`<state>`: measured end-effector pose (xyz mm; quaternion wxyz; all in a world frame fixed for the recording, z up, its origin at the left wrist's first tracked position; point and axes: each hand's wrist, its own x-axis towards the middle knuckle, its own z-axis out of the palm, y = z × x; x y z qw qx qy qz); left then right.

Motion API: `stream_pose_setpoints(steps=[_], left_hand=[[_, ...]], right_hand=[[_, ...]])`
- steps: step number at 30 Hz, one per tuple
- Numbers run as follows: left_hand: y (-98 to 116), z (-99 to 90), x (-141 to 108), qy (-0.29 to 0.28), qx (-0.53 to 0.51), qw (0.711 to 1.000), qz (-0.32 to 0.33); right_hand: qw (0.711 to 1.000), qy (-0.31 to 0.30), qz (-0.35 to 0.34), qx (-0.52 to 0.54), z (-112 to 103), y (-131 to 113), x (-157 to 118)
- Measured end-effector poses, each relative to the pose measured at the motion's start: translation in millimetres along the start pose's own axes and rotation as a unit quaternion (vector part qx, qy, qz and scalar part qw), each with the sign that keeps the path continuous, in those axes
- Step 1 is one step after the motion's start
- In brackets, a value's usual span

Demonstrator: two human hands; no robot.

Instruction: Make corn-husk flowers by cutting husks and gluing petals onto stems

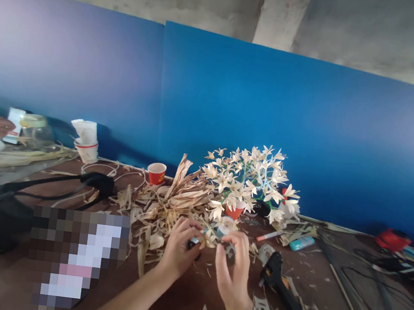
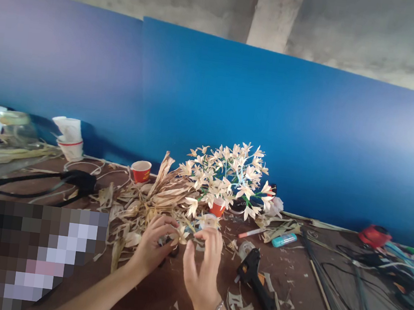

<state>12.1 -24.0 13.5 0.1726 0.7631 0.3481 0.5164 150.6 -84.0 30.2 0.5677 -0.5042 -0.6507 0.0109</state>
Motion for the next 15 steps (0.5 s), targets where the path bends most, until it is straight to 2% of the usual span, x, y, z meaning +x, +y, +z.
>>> stream_pose_setpoints(steps=[2,5,7,9,11,13,15], left_hand=[[1,0.2,-1,-0.003,0.001,1.0,0.004],[2,0.3,0,-0.008,-0.02,1.0,-0.004],[-2,-0.9,2,0.007,-0.054,0.998,-0.039],[-8,-4.0,6,0.035,-0.106,0.988,-0.102],[-15,-8.6,11,0.04,-0.169,0.967,-0.184],[-22,-13.8,15,0.035,-0.221,0.942,-0.249],[-26,-18.3,19,0.034,-0.266,0.919,-0.29]], right_hand=[[0.997,-0.006,0.058,0.043,3,1,3],[0.984,-0.051,0.129,0.107,7,5,7],[0.972,-0.063,0.184,0.128,9,10,8],[0.965,-0.084,0.22,0.111,12,16,6],[0.965,-0.141,0.209,0.067,16,21,3],[0.965,-0.205,0.161,0.006,24,21,-1],[0.963,-0.236,0.102,-0.073,33,17,-4]])
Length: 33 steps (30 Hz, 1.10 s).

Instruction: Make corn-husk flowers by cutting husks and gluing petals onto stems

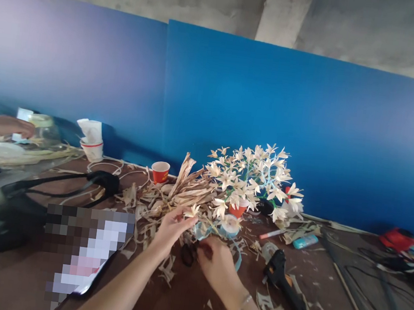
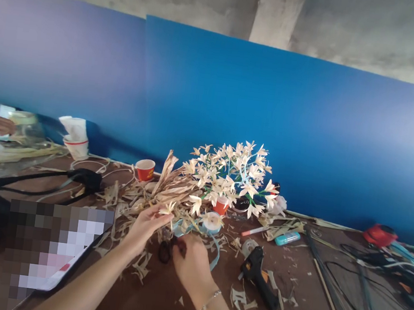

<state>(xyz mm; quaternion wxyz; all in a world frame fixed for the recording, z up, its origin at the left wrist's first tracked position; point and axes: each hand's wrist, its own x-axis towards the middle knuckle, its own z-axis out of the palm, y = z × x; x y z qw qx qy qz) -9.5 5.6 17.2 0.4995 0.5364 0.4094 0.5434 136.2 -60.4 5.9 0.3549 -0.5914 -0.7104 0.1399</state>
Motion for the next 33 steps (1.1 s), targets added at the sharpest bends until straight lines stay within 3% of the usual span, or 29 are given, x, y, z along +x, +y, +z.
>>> stream_pose_setpoints(steps=[5,10,15,20,26,30,33], left_hand=[[3,-5.9,5,-0.003,-0.066,0.998,-0.021],[2,-13.4,11,-0.007,-0.088,0.995,-0.041],[5,-21.8,15,-0.022,-0.161,0.984,-0.073],[7,-26.0,15,-0.058,-0.167,0.982,-0.059],[5,-29.8,16,-0.081,-0.171,0.979,-0.068],[4,-30.7,15,-0.097,-0.14,0.982,-0.078],[5,-28.5,11,-0.121,-0.09,0.985,-0.081]], right_hand=[[0.977,-0.041,-0.032,-0.206,15,-21,8],[0.962,-0.096,0.004,-0.257,10,-30,22],[0.977,-0.096,-0.025,-0.189,-6,-21,24],[0.989,-0.101,0.001,-0.109,-19,-8,17],[0.98,-0.185,0.052,0.053,-53,9,5],[0.984,-0.156,0.055,0.062,-77,13,-1],[0.986,-0.152,0.039,0.049,-81,4,-2]])
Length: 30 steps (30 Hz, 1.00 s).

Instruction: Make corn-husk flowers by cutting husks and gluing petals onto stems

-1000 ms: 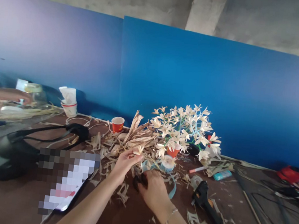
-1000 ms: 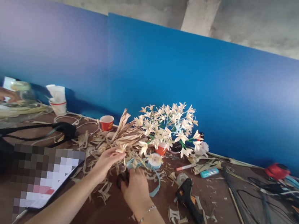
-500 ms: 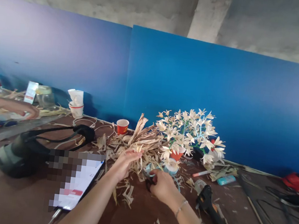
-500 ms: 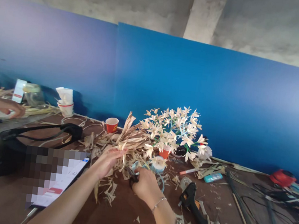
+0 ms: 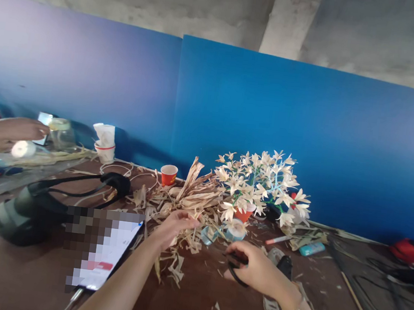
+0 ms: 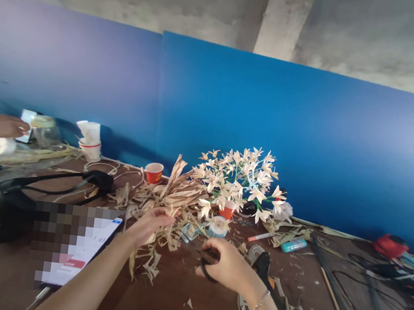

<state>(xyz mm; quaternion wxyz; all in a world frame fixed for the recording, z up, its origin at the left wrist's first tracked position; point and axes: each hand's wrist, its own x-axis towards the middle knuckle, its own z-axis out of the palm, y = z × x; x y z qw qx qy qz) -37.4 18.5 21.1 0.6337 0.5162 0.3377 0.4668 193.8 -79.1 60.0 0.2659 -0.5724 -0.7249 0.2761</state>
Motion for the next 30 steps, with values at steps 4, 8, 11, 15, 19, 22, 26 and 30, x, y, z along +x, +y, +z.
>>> stream_pose_setpoints(steps=[4,8,11,15,19,22,26,30], left_hand=[[0,6.8,-4,0.001,0.055,0.998,-0.018],[1,13.0,-5,-0.039,0.091,0.995,-0.025],[1,15.4,-6,-0.059,0.098,0.993,-0.029],[-1,14.8,-5,-0.058,0.109,0.992,-0.039],[-6,12.4,-2,-0.072,0.111,0.991,-0.033],[-8,11.6,-2,-0.077,0.119,0.99,-0.027],[-7,11.8,-2,-0.077,0.135,0.987,-0.035],[-8,11.4,-1,-0.078,0.138,0.987,-0.03]], right_hand=[[0.999,0.009,-0.018,-0.042,11,-14,4],[0.997,0.02,-0.033,-0.07,21,-20,10],[0.997,0.001,-0.047,-0.066,24,-21,12],[0.997,-0.013,-0.044,-0.064,24,-21,14],[0.996,-0.012,-0.034,-0.08,24,-22,15],[0.996,-0.009,-0.032,-0.084,24,-22,15],[0.997,-0.013,-0.03,-0.074,25,-21,15],[0.996,-0.006,-0.04,-0.075,24,-20,14]])
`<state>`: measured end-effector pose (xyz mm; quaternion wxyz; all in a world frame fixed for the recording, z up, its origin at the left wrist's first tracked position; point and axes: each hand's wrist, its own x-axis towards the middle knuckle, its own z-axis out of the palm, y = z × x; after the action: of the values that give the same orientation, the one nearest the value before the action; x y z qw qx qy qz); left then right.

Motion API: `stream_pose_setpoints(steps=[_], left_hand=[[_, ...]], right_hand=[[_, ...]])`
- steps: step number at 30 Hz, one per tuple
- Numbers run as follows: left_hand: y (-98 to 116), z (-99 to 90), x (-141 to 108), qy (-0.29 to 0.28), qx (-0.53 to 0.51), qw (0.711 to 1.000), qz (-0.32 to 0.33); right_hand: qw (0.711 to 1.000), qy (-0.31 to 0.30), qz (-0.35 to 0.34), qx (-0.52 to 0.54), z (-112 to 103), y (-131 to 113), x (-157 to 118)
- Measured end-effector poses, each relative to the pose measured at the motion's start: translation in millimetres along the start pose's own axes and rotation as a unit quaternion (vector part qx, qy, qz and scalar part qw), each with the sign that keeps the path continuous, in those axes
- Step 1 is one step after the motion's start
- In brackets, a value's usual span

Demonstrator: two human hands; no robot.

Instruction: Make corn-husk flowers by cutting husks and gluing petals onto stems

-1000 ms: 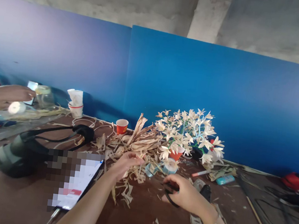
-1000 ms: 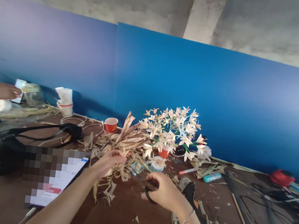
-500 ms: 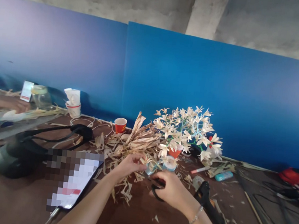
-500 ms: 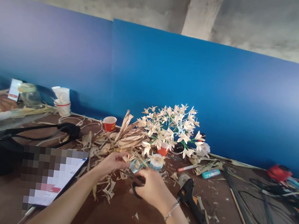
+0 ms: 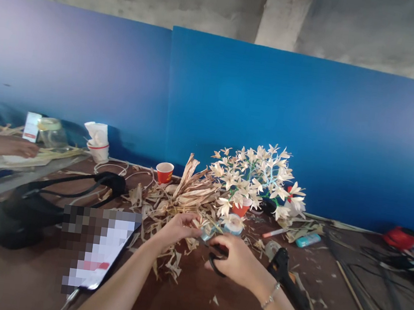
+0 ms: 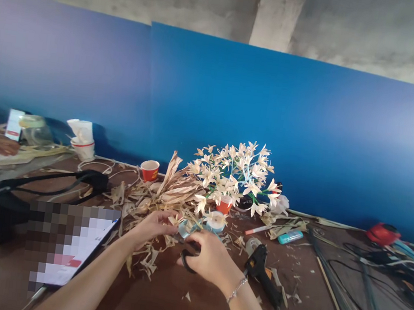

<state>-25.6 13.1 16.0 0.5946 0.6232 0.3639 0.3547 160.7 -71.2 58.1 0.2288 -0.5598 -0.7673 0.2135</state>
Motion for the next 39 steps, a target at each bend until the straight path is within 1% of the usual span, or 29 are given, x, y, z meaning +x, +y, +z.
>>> stream_pose_setpoints(steps=[9,13,18,22,34,39], left_hand=[[0,1.7,-1,-0.013,-0.003,1.0,-0.001],[3,2.8,-2,0.003,0.006,1.0,-0.003],[8,4.9,-4,0.002,-0.006,1.0,-0.014],[10,6.0,-5,0.015,-0.004,1.0,-0.015],[8,6.8,-4,0.005,-0.033,0.999,-0.011],[5,6.0,-3,0.005,-0.033,0.999,-0.014]], right_hand=[[1.0,-0.017,0.012,0.015,0,2,1],[1.0,-0.015,0.013,0.017,0,2,1],[1.0,-0.012,0.013,0.007,2,2,2],[1.0,-0.007,0.007,0.002,4,2,4],[1.0,-0.008,0.011,0.013,5,0,4],[1.0,-0.017,0.01,0.021,5,1,3]])
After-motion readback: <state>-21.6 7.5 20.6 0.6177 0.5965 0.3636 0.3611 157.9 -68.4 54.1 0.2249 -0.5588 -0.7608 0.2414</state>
